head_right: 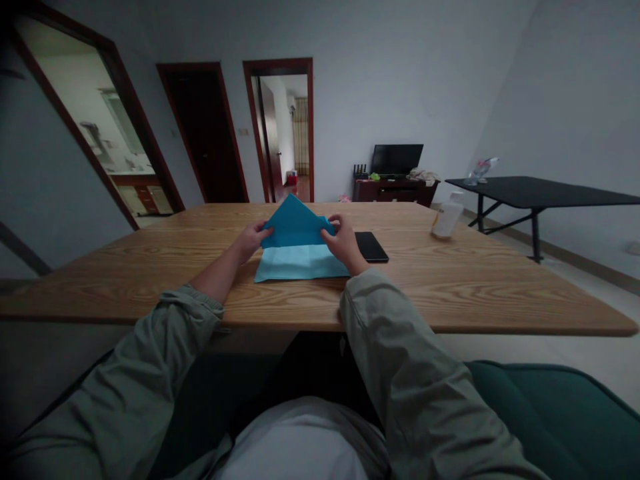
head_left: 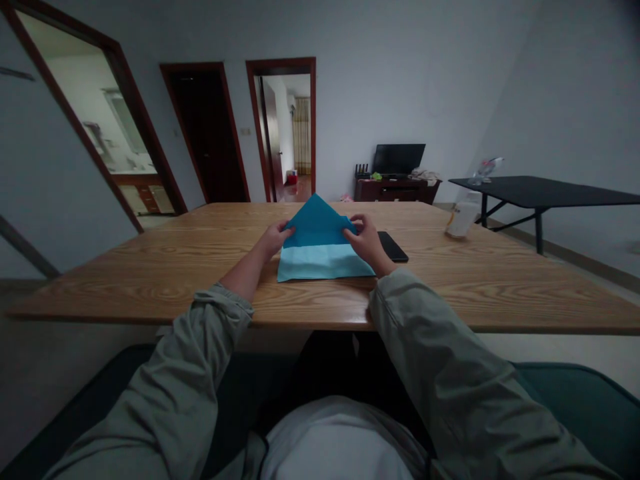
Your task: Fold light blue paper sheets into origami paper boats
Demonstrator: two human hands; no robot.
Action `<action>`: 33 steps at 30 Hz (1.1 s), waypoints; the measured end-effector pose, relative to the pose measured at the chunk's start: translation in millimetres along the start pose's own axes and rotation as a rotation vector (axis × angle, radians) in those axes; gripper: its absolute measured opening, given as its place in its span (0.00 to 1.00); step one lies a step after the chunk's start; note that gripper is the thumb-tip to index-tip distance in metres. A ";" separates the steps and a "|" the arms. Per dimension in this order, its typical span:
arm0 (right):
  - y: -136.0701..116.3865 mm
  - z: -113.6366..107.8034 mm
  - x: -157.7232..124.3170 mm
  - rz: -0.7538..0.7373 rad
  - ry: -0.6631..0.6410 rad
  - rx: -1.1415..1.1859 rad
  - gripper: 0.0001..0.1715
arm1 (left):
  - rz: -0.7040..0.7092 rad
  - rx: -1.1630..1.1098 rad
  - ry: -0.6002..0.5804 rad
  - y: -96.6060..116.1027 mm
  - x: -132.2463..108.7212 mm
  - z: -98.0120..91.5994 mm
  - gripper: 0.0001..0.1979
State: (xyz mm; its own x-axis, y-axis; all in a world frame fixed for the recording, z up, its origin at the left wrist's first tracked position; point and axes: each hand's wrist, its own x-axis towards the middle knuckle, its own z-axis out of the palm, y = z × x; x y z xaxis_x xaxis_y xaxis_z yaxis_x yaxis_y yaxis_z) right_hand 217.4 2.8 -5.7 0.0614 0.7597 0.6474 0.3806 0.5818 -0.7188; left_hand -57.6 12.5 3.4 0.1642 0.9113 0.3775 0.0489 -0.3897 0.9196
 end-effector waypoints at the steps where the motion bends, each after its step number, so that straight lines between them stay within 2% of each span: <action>1: -1.4 -0.2 -0.7 0.001 0.005 0.013 0.22 | -0.002 0.005 0.007 -0.7 0.6 -0.3 0.16; 8: -9.0 -1.9 -2.3 -0.033 -0.022 -0.045 0.14 | -0.015 0.035 0.013 -3.5 1.6 -2.2 0.18; 13: -8.6 -2.2 -1.0 -0.001 -0.065 0.045 0.18 | -0.007 0.023 0.002 -4.0 2.0 -2.8 0.20; 17: -5.4 -4.3 0.2 0.065 -0.067 0.008 0.23 | 0.004 0.045 0.040 -7.0 5.0 -4.7 0.21; 23: 0.1 -4.0 1.9 0.121 -0.073 0.004 0.24 | -0.014 0.064 0.112 -3.6 3.2 -7.1 0.33; 28: 11.1 -2.4 4.5 0.184 -0.064 0.106 0.31 | 0.004 0.140 0.080 -1.2 -0.5 -6.5 0.23; 30: 15.2 -3.5 4.7 0.186 -0.078 0.031 0.29 | -0.016 0.175 0.035 -4.6 0.5 -7.5 0.19; 33: 17.6 -5.9 2.5 0.146 -0.187 -0.185 0.20 | -0.010 0.310 -0.029 -14.6 3.4 -12.2 0.14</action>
State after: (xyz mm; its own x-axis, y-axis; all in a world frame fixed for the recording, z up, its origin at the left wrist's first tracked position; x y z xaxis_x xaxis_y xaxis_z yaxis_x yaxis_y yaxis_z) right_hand 229.7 13.3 -15.2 -0.0367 0.8819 0.4700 0.5431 0.4124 -0.7315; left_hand -69.8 22.8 -7.4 0.1901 0.9128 0.3614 0.3480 -0.4069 0.8446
